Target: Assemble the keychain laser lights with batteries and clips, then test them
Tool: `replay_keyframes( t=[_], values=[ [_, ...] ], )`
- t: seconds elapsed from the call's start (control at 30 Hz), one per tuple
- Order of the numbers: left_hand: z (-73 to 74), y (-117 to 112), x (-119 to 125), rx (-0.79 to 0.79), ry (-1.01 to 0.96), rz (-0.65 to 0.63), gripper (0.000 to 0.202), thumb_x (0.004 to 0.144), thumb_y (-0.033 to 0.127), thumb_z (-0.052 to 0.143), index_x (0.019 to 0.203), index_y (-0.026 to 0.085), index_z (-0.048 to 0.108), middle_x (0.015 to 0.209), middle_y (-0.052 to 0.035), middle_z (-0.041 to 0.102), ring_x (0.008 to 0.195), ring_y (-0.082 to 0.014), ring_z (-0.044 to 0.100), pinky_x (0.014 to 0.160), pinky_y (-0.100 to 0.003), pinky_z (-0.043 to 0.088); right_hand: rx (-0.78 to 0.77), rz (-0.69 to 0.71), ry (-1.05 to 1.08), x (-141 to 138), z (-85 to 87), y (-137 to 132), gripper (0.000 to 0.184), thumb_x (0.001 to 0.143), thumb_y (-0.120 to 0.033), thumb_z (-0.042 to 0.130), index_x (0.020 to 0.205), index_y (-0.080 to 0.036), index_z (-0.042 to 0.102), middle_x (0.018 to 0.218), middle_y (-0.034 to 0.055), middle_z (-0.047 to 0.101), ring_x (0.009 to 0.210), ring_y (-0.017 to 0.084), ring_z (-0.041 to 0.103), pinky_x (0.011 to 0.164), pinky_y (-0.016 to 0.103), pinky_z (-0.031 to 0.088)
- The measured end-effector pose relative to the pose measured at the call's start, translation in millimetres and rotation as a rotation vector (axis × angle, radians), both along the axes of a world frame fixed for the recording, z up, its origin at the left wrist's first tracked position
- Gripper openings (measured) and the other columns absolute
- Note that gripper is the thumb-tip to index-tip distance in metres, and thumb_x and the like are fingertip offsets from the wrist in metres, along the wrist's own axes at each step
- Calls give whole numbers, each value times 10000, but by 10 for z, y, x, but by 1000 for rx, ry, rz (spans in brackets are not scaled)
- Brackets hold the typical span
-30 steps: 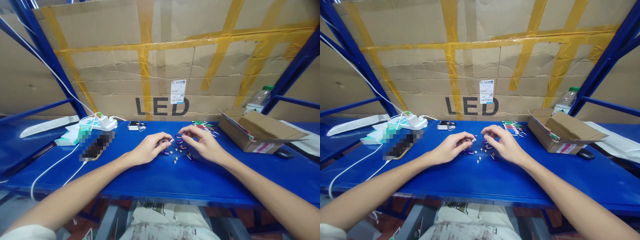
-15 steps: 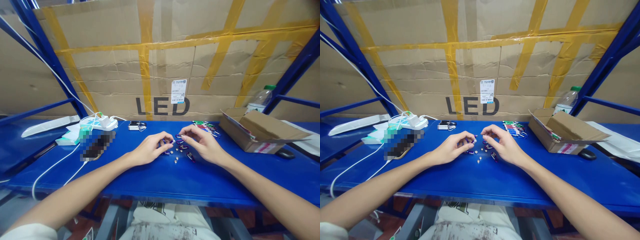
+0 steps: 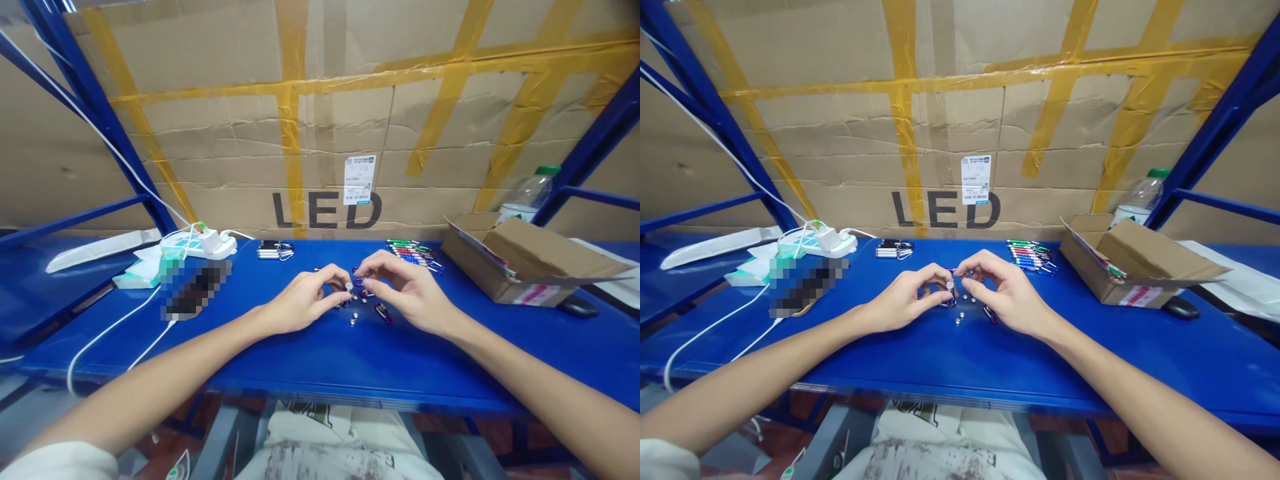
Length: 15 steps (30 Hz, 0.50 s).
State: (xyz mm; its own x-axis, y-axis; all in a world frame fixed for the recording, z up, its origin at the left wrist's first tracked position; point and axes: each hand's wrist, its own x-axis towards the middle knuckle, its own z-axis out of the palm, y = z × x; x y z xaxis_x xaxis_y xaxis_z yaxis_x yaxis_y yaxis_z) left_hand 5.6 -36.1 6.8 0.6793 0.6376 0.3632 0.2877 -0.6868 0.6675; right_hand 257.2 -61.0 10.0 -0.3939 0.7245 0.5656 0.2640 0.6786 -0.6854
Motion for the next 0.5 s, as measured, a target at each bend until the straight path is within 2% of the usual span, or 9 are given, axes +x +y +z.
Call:
replay_keyframes(
  t=[0.2,0.37,0.5],
  values=[
    [-4,-1,11,-11,21,9,210,1035,370,685,1158,203,654,1039,-23,785,853,-156,715,702,-255,479,-49,33,-7,0,-2,1,184,1016,-394,697,1115,-243,731,1085,71,716,935,225,649,888,384,541],
    [-1,-7,24,32,30,26,225,1034,381,687,1157,193,679,1016,-26,768,873,-166,699,764,-264,496,-25,54,-62,7,5,15,180,1035,-362,670,1150,-258,762,1132,77,720,1049,248,662,963,404,523],
    [-6,-10,20,77,37,40,240,1054,383,655,1198,193,686,1054,-41,758,915,-178,696,829,-278,511,-38,61,-47,21,-11,41,160,1030,-366,679,1105,-261,773,1117,70,718,1038,245,667,939,395,528]
  ],
)
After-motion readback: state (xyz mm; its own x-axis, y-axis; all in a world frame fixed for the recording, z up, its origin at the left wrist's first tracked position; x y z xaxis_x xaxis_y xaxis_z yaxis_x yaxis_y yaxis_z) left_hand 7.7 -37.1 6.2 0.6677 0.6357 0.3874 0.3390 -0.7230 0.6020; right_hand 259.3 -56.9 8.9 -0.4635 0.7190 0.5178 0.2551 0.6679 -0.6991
